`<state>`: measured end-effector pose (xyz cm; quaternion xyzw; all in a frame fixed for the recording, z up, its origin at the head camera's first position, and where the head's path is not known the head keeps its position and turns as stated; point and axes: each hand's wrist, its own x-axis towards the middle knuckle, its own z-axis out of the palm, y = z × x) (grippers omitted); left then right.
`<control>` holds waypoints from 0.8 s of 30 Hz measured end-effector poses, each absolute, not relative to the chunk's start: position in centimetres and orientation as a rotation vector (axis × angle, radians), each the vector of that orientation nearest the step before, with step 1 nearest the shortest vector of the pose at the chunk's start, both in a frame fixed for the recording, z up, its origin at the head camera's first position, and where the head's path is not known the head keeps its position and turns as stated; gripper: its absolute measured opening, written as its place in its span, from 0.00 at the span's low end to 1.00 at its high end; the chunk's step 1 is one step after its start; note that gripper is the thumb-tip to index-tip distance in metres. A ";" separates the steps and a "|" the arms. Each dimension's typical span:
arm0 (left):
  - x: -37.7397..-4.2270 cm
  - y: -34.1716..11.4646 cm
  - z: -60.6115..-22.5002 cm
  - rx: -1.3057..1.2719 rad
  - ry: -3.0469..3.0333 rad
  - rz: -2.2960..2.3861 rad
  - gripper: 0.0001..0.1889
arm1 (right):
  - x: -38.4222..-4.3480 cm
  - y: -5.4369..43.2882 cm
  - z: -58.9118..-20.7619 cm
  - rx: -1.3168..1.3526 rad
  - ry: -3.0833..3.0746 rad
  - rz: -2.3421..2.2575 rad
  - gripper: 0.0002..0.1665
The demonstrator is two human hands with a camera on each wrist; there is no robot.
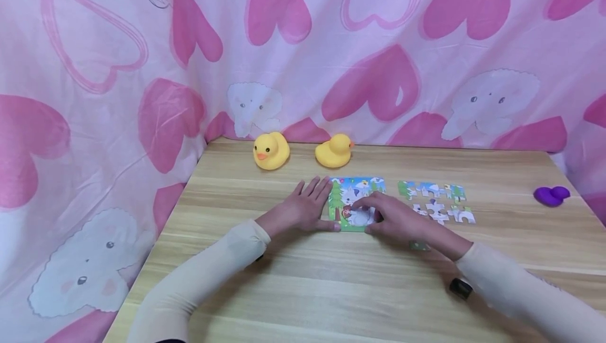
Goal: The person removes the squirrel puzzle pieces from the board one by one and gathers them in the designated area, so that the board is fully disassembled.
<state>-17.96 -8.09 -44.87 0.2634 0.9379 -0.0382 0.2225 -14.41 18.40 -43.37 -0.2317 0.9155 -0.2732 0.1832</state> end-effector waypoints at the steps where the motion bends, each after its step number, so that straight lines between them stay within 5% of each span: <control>1: -18.0 -8.1 -44.9 0.728 2.591 -0.108 0.64 | -14.5 18.4 -43.4 -0.656 2.577 -0.773 0.34; 24: -17.3 -8.1 -43.7 0.757 2.618 -0.100 0.62 | -15.9 18.0 -42.6 -0.705 2.551 -0.793 0.30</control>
